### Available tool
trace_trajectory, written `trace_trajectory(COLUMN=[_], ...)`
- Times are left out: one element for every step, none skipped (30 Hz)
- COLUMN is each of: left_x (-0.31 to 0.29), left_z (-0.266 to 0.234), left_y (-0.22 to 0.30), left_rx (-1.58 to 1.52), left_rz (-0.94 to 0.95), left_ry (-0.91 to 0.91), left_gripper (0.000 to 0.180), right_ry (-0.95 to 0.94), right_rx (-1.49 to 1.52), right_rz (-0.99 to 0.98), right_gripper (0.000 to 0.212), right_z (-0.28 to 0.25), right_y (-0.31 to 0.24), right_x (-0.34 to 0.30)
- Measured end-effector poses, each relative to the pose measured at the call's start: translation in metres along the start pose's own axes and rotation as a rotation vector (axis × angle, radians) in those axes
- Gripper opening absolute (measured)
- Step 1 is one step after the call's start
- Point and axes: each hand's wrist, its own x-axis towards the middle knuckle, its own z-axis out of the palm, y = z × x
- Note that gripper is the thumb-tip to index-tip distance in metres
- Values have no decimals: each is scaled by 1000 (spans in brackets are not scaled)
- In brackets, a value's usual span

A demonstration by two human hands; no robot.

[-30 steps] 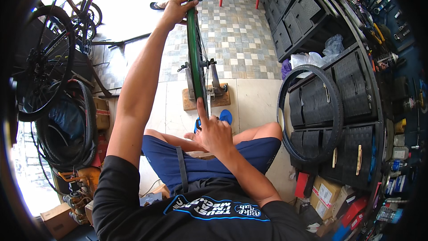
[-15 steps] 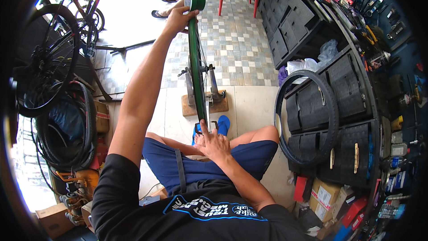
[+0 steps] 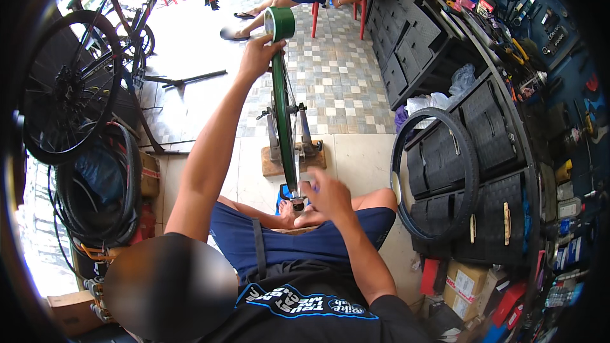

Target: The person sits on the floor and wraps green rim tape around a bicycle wheel rim that is mounted on a stand. They rotate the wheel and apply the tape in overlapping layers to cover the rim surface.

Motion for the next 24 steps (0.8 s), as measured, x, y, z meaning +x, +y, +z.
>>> trace_trajectory(left_x=[-11,-23,-35,-46,-54,-61,-68,-70,-71,-74,-76,-78,-81,-84,-86,-88,-88,-86,-85,-84,-83,-83,-82,-80], left_z=[2,5,9,12,12,13,15,15,17,17,17,17,16,17,17,18,17,16,17,17,17,15,15,15], left_y=[2,6,10,12,9,6,6,7,9,8,7,7,5,4,3,1,-1,-2,0,3,5,5,3,2], left_rx=[39,21,4,-16,-42,-16,6,-9,-9,-6,-3,-1,15,30,46,11,10,8,0,5,9,20,0,-20], left_rz=[-9,10,28,32,37,54,73,72,69,63,58,54,75,96,118,98,113,127,143,115,88,58,84,110], left_ry=[17,8,-1,16,54,70,83,71,74,84,91,98,95,92,87,92,103,113,123,104,85,69,84,99], left_gripper=[45,44,44,44,45,40,35,34,35,37,38,40,36,33,30,29,28,28,27,27,27,26,27,28], right_ry=[120,246,327,403,474,511,548,504,491,480,471,483,493,504,499,497,495,506,507,509,511,511,511,512], right_rx=[92,181,152,123,97,-110,-322,-380,-414,-428,-443,-438,-434,-429,-441,-452,-463,-452,-448,-443,-439,-448,-441,-434], right_rz=[-96,-191,-261,-332,-410,-497,-578,-565,-545,-525,-504,-499,-492,-483,-473,-463,-453,-445,-439,-432,-426,-421,-417,-413], right_gripper=[52,51,52,54,55,59,63,74,79,81,84,86,87,89,89,90,90,92,93,94,94,97,97,98], right_z=[-12,-23,-30,-34,-34,-32,-30,-20,-11,-6,-2,0,1,1,0,-3,-6,-6,-6,-7,-8,-8,-9,-10], right_y=[-16,-33,-49,-64,-76,-83,-88,-86,-82,-82,-81,-81,-82,-84,-86,-90,-95,-100,-102,-103,-104,-106,-108,-110], right_x=[12,24,34,44,49,50,50,53,54,54,55,58,62,66,72,78,84,89,94,97,101,105,108,110])
